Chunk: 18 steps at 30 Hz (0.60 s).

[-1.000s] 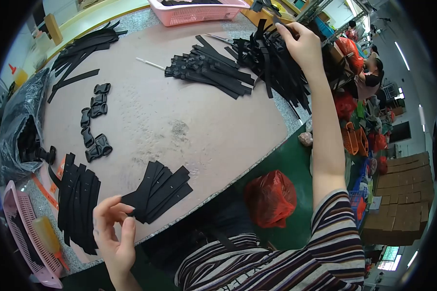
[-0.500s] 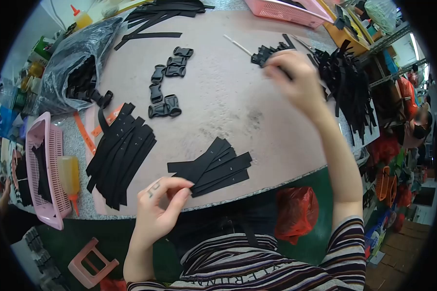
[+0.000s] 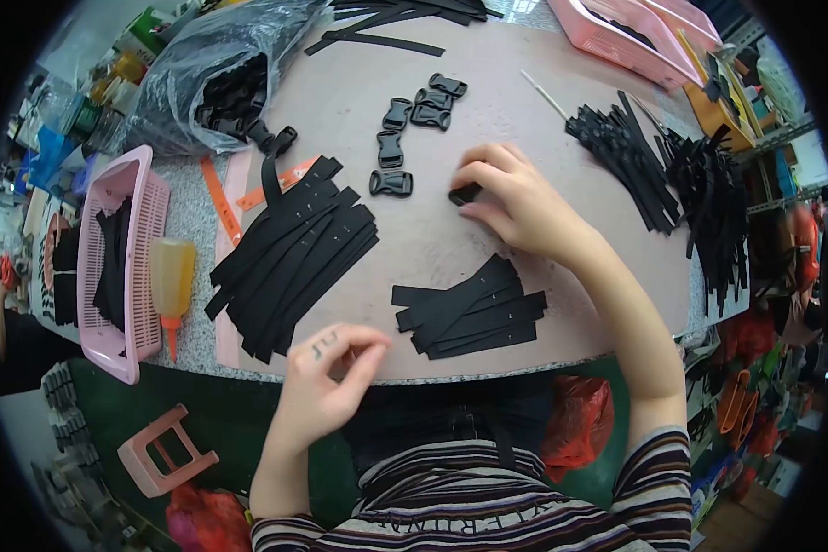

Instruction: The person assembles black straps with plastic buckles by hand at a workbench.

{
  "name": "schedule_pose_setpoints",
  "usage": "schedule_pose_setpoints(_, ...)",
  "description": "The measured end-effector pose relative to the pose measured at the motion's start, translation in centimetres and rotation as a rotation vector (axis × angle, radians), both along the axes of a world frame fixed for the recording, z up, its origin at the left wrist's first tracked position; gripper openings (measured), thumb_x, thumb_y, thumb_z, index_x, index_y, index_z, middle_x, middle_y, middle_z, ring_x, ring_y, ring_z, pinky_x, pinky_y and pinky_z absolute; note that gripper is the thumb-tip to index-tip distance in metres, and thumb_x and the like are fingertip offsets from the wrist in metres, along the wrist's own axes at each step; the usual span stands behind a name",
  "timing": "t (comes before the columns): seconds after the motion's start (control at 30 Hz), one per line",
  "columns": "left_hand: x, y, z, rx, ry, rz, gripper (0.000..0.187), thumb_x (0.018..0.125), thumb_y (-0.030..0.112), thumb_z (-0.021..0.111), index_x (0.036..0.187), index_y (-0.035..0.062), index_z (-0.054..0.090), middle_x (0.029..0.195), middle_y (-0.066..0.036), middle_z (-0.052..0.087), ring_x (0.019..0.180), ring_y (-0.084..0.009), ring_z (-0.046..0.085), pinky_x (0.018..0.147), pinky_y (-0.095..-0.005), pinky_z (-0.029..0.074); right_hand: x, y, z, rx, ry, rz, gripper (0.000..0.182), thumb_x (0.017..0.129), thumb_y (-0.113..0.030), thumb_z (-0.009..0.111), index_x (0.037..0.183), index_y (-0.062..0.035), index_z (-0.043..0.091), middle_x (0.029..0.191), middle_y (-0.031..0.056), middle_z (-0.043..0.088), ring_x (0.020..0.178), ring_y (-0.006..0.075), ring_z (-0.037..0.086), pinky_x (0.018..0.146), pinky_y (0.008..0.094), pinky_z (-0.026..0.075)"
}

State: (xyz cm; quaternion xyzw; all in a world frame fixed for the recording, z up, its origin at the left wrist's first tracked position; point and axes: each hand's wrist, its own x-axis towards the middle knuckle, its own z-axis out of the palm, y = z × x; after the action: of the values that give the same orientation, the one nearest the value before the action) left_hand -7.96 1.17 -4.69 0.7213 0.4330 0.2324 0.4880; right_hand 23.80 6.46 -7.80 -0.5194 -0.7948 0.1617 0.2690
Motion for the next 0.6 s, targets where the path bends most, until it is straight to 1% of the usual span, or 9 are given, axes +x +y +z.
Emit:
schedule_pose_setpoints(0.07, 0.4, 2.6, -1.7, 0.262, -0.07, 0.085, 0.006, 0.089, 0.0, 0.068, 0.094, 0.001, 0.071, 0.08, -0.006, 0.068, 0.062, -0.0097, 0.058, 0.056, -0.0222, 0.043, -0.2, -1.0, 0.7, 0.002, -0.157, -0.105, 0.028, 0.083, -0.02, 0.079, 0.104, -0.0076, 0.065, 0.111, 0.0077, 0.06, 0.111, 0.0302, 0.054, 0.097, 0.0453, 0.043)
schedule_pose_setpoints(0.1, 0.9, 4.3, -1.2, 0.321, 0.004, 0.202, 0.006, 0.088, 0.002, 0.069, 0.094, 0.001, 0.07, 0.083, -0.007, 0.067, 0.067, -0.0127, 0.059, 0.059, -0.0251, 0.045, -0.2, -0.9, 0.4, -0.027, -0.098, -0.123, 0.027, 0.083, -0.02, 0.08, 0.101, -0.0081, 0.065, 0.105, 0.0076, 0.06, 0.104, 0.0309, 0.055, 0.089, 0.041, 0.046)
schedule_pose_setpoints(0.13, 1.5, 6.1, -0.6, 0.383, 0.077, 0.318, 0.006, 0.088, 0.004, 0.07, 0.094, 0.0011, 0.07, 0.085, -0.007, 0.066, 0.071, -0.0157, 0.061, 0.063, -0.028, 0.048, -0.3, -1.0, 0.2, -0.084, -0.047, -0.162, 0.028, 0.083, -0.02, 0.08, 0.102, -0.0079, 0.064, 0.103, 0.0085, 0.06, 0.103, 0.0307, 0.056, 0.087, 0.04, 0.047)
schedule_pose_setpoints(0.2, 0.5, 10.3, -2.7, 0.774, 0.315, 0.3, 0.013, 0.09, 0.013, 0.072, 0.096, 0.0018, 0.069, 0.09, -0.008, 0.063, 0.076, -0.0177, 0.059, 0.071, -0.0313, 0.048, -0.5, -1.3, 0.3, -0.188, 0.055, -0.242, 0.03, 0.083, -0.02, 0.08, 0.103, -0.0075, 0.063, 0.099, 0.0104, 0.061, 0.101, 0.0304, 0.057, 0.085, 0.038, 0.047)
schedule_pose_setpoints(0.3, 0.3, 11.8, -2.8, 0.612, 0.444, 0.247, 0.018, 0.088, 0.017, 0.074, 0.096, 0.0019, 0.067, 0.093, -0.009, 0.061, 0.082, -0.0226, 0.059, 0.076, -0.0352, 0.049, -1.0, -2.6, 0.9, -0.231, 0.07, -0.335, 0.034, 0.084, -0.022, 0.08, 0.106, -0.0051, 0.06, 0.095, 0.0132, 0.063, 0.092, 0.0322, 0.06, 0.082, 0.0391, 0.049)
schedule_pose_setpoints(0.4, 0.4, 11.8, -3.1, 0.622, 0.427, 0.252, 0.02, 0.088, 0.017, 0.074, 0.098, 0.0018, 0.065, 0.093, -0.009, 0.061, 0.082, -0.0222, 0.059, 0.077, -0.0346, 0.049, -1.4, -4.3, 0.8, -0.16, 0.196, -0.38, 0.036, 0.087, -0.019, 0.078, 0.112, -0.0029, 0.058, 0.094, 0.0122, 0.067, 0.081, 0.0234, 0.062, 0.074, 0.0334, 0.05)
schedule_pose_setpoints(0.5, 0.0, 11.9, -3.2, 0.663, 0.458, 0.244, 0.021, 0.087, 0.015, 0.075, 0.098, 0.0024, 0.063, 0.094, -0.009, 0.06, 0.083, -0.0229, 0.059, 0.078, -0.0348, 0.048, -2.1, -5.6, 3.5, -0.638, 0.602, -0.443, 0.035, 0.093, -0.014, 0.072, 0.123, -0.0018, 0.058, 0.096, 0.0083, 0.068, 0.076, 0.0116, 0.059, 0.069, 0.0261, 0.047)
schedule_pose_setpoints(0.6, 0.0, 12.2, -2.6, 0.631, 0.458, 0.198, 0.018, 0.087, 0.012, 0.075, 0.096, 0.0026, 0.062, 0.089, -0.009, 0.059, 0.083, -0.0236, 0.058, 0.079, -0.0356, 0.048, -2.3, -6.4, 2.1, -0.628, 0.964, -0.243, 0.041, 0.098, -0.01, 0.065, 0.136, -0.0006, 0.053, 0.1, 0.0061, 0.068, 0.075, 0.0043, 0.055, 0.064, 0.0211, 0.044)
